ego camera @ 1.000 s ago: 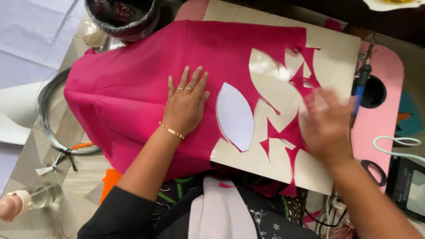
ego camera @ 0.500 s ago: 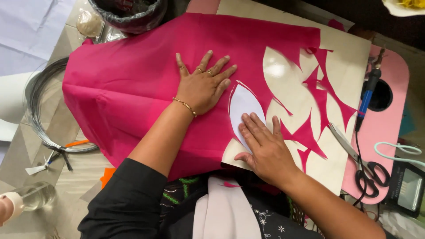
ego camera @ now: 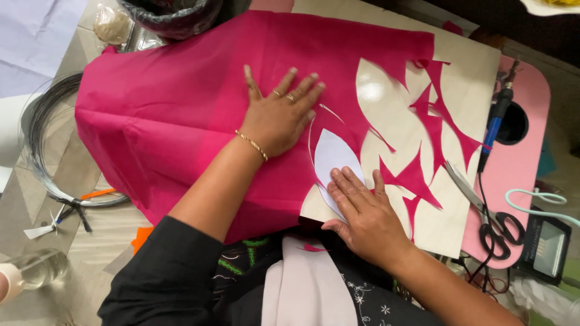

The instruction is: Cutting out petal shapes from pink fabric using a heat tool and a paper template.

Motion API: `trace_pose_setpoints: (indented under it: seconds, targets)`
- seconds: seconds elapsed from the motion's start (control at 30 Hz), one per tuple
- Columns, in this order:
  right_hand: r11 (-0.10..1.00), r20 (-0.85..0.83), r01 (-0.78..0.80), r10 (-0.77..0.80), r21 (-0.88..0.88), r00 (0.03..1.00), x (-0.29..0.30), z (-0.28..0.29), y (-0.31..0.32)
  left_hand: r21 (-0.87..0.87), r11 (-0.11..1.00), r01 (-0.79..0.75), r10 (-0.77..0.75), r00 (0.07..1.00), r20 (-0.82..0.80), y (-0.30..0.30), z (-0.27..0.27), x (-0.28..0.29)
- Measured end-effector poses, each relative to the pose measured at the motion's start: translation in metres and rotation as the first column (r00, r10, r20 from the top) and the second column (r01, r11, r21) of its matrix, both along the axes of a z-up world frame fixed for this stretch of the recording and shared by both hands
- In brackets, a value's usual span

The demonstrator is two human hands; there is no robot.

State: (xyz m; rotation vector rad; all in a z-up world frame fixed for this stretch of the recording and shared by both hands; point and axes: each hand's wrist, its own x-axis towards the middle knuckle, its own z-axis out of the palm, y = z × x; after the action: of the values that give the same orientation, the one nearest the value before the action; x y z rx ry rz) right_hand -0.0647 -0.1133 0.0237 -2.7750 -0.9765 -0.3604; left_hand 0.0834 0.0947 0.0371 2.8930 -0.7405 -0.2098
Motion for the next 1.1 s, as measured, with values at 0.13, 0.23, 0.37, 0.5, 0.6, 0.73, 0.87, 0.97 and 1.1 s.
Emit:
trace_pose_setpoints:
  seconds: [0.13, 0.23, 0.37, 0.5, 0.6, 0.73, 0.87, 0.97, 1.1]
  targets:
    - [1.0, 0.002, 0.001, -0.001, 0.013, 1.0, -0.003, -0.001, 0.0, -0.024, 0.999, -0.022, 0.021, 0.997, -0.076, -0.002, -0.002, -0.006]
    - [1.0, -0.015, 0.011, -0.011, 0.007, 1.0, -0.005, 0.002, 0.001, -0.061, 0.993, -0.098, 0.092, 0.991, -0.094, 0.004, -0.007, 0.003]
    - [0.999, -0.02, 0.0, 0.001, 0.033, 1.0, 0.004, 0.009, 0.001, -0.185, 0.982, -0.037, 0.014, 0.992, -0.122, 0.009, -0.016, 0.004]
    - [0.997, 0.103, 0.0, -0.008, 0.071, 0.995, 0.044, 0.014, 0.009, -0.195, 0.981, -0.017, -0.003, 0.994, -0.106, 0.01, -0.016, -0.001]
    - [0.998, -0.122, 0.049, -0.054, -0.044, 0.991, 0.066, 0.0, 0.014, -0.162, 0.986, -0.025, 0.004, 0.992, -0.127, 0.008, -0.002, -0.006]
    - [0.984, -0.175, 0.056, -0.085, -0.168, 0.981, 0.067, -0.01, 0.02, -0.135, 0.989, -0.055, 0.035, 0.989, -0.145, 0.006, -0.003, -0.004]
    - [0.981, -0.167, 0.076, -0.106, -0.179, 0.98, 0.056, -0.012, 0.02, -0.136, 0.988, -0.078, 0.057, 0.986, -0.154, 0.005, -0.003, -0.006]
    - [0.979, -0.147, 0.076, -0.105, -0.187, 0.984, 0.049, -0.013, 0.017, -0.138, 0.986, -0.09, 0.068, 0.985, -0.158, 0.004, -0.003, -0.004]
    - [0.981, -0.158, 0.067, -0.096, -0.18, 0.983, 0.04, -0.012, 0.01, -0.126, 0.988, -0.092, 0.072, 0.986, -0.152, 0.003, -0.002, -0.006]
